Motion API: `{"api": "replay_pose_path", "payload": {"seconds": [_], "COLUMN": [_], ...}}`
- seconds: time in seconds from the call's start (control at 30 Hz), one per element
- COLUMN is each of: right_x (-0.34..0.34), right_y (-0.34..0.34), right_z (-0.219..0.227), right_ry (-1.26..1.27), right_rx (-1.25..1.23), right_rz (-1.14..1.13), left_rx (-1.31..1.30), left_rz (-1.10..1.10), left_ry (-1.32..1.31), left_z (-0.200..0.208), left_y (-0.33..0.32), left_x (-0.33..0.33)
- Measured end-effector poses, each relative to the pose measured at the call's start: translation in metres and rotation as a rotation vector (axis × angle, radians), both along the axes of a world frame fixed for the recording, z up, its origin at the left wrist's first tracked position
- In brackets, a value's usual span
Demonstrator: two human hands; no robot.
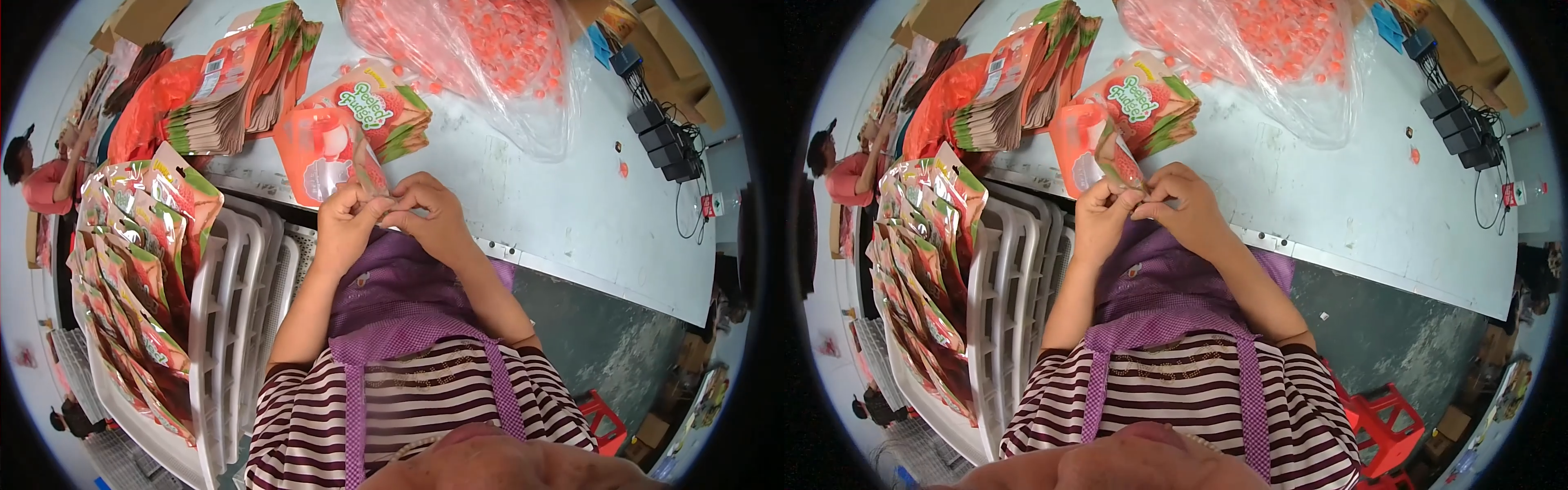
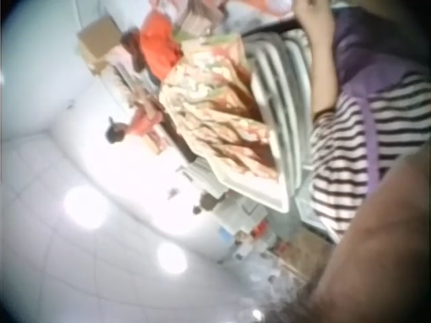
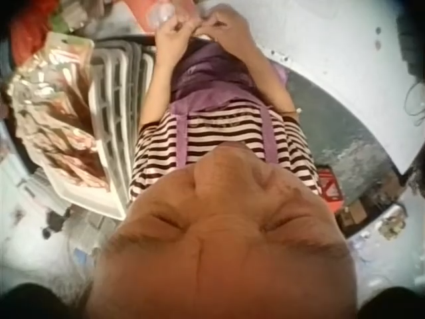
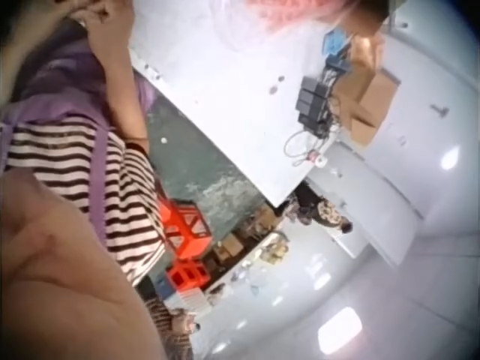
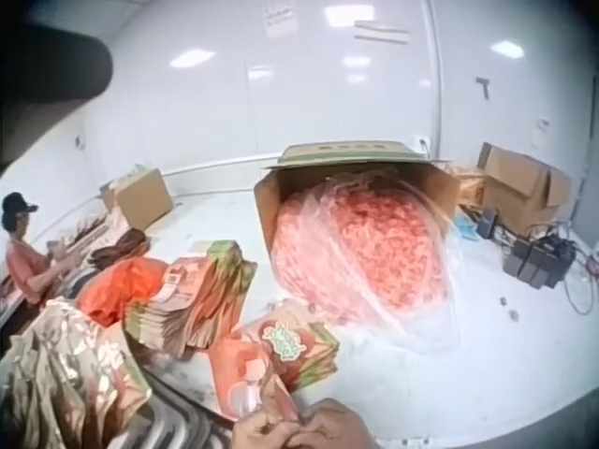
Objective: Packaging small red toy pieces into plastic pouches.
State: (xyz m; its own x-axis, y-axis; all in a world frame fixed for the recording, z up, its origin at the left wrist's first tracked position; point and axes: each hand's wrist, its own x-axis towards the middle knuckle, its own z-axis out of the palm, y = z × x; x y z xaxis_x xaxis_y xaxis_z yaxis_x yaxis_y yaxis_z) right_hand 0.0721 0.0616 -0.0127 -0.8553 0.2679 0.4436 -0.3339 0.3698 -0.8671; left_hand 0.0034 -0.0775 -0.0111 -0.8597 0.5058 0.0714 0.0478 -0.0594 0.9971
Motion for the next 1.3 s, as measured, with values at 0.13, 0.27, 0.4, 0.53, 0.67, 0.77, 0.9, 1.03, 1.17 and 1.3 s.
{"api": "replay_pose_path", "payload": {"seconds": [0.13,0.27,0.4,0.53,0.67,0.77,0.9,1.03,1.17,1.3], "right_x": [0.004,0.005,0.004,0.004,0.007,0.008,0.009,0.009,0.01,0.01], "right_y": [0.017,0.004,-0.001,0.028,0.031,0.032,0.028,0.03,0.033,0.041], "right_z": [-0.004,-0.003,0.006,-0.008,-0.003,0.004,0.004,0.004,0.006,0.017], "right_ry": [-0.215,-0.3,-0.332,-0.319,-0.287,-0.311,-0.41,-0.417,-0.487,-0.519], "right_rx": [-0.464,-0.305,-0.141,-0.2,-0.264,-0.123,-0.116,-0.115,-0.113,-0.123], "right_rz": [0.017,-0.13,-0.122,0.035,0.134,0.148,0.132,0.123,0.11,0.122], "left_rx": [-0.046,-0.194,-0.193,-0.401,-0.479,-0.527,-0.629,-0.59,-0.616,-0.551], "left_rz": [-0.007,0.008,-0.01,-0.038,-0.374,-0.398,-0.487,-0.509,-0.463,-0.336], "left_ry": [-0.014,0.113,0.299,0.573,1.145,1.172,1.206,1.275,1.25,1.289], "left_z": [0.0,0.006,0.006,0.031,0.041,0.056,0.073,0.065,0.066,0.049], "left_y": [-0.004,-0.001,0.002,-0.006,-0.019,-0.016,-0.017,-0.017,-0.012,-0.009], "left_x": [-0.008,0.006,0.013,0.018,0.005,0.001,-0.001,-0.006,-0.008,-0.012]}}
